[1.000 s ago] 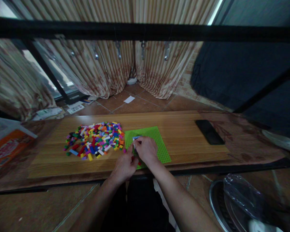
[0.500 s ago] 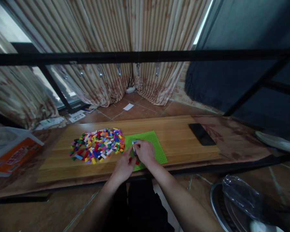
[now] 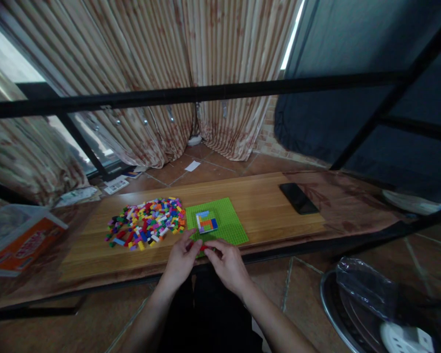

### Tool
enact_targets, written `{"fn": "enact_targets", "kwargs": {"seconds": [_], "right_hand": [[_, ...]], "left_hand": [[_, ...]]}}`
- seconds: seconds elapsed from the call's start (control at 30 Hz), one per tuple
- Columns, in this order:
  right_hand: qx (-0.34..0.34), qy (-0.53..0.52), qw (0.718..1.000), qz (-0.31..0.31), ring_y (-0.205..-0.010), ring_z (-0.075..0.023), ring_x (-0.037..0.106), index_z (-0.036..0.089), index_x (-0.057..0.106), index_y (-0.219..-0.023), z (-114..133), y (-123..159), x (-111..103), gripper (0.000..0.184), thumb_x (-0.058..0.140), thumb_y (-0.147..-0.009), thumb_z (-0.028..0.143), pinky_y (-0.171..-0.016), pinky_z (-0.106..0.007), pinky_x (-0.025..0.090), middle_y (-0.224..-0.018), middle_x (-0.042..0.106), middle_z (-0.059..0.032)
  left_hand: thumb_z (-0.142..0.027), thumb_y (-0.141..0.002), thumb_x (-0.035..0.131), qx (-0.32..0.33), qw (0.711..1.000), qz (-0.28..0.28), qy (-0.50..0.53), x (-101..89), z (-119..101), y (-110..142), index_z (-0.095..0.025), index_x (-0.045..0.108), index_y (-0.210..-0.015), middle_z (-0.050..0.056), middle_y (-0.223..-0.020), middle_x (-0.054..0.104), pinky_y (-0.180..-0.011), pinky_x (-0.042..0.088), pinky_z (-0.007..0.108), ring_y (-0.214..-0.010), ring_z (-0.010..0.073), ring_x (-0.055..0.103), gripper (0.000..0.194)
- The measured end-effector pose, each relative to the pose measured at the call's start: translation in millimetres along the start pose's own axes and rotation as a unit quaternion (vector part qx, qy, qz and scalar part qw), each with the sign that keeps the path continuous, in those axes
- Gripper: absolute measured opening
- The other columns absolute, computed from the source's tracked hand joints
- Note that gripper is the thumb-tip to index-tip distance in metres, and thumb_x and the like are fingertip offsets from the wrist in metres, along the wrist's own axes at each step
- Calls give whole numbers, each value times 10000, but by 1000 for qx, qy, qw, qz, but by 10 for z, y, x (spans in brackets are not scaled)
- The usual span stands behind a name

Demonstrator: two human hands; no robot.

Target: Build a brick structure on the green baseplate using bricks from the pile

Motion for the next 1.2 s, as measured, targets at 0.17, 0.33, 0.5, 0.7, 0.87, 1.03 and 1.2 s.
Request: {"fn": "enact_targets", "kwargs": {"seconds": [0.17, 0.33, 0.5, 0.7, 0.87, 1.03, 1.2], "right_hand": [[-4, -26, 999, -19, -803, -178, 647, 232, 738, -905, 30, -150, -96, 192, 567, -865, 310, -738, -289, 486, -862, 708, -27], [27, 22, 986, -161, -738, -181, 626, 194, 724, -870, -73, -365, -116, 198, 597, -822, 338, -696, -304, 482, -868, 699, -59], [13, 96, 975, -199, -721, -181, 602, 184, 708, -887, -150, -599, 33, 199, 565, -826, 308, -711, -322, 477, -844, 681, -61], [-21, 203, 959, -197, -845, -219, 594, 207, 714, -902, -125, -679, 211, 206, 525, -865, 278, -782, -347, 452, -855, 681, -71], [-44, 219, 961, -161, -858, -219, 596, 230, 719, -939, -165, -642, 267, 198, 543, -877, 297, -803, -343, 446, -886, 695, -52], [-62, 205, 970, -119, -878, -213, 611, 227, 713, -977, -172, -630, 214, 238, 487, -912, 262, -826, -342, 447, -917, 708, -48], [-61, 195, 973, -106, -891, -216, 607, 226, 715, -965, -166, -686, 165, 220, 506, -901, 246, -835, -350, 447, -915, 708, -49]], "left_hand": [[-444, -823, 564, -13, 997, 3, 70, 40, -88, -40, -142, 485, -1315, -14, -709, 583, -592, 466, 251, -643, 132, 563, 583], [-444, -840, 544, -18, 994, -87, 57, -71, 14, -170, -155, 531, -1277, 40, -855, 641, -608, 475, 255, -687, 134, 590, 524], [-351, -848, 551, -4, 996, -87, 24, -115, 118, -327, -157, 561, -1253, 55, -903, 660, -652, 488, 265, -689, 129, 589, 449], [-230, -842, 524, 5, 998, -57, -17, -55, 80, -422, -166, 565, -1249, 34, -903, 669, -634, 470, 249, -645, 112, 570, 414], [-172, -828, 513, 12, 999, -42, -22, -24, 58, -428, -167, 576, -1215, 43, -946, 674, -701, 494, 270, -694, 123, 603, 393], [-160, -826, 503, 19, 999, -34, -32, -16, 77, -417, -176, 592, -1190, 40, -952, 678, -737, 497, 282, -722, 130, 609, 376], [-170, -827, 507, 20, 998, -32, -44, -18, 70, -420, -186, 600, -1187, 26, -921, 674, -718, 485, 275, -698, 126, 595, 373]]}}
Point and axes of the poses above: each hand's wrist, its own y-axis away from the middle knuckle, its own x-axis out of the palm, z = x × y, the point moved 2 cm from there along -y, towards the middle knuckle
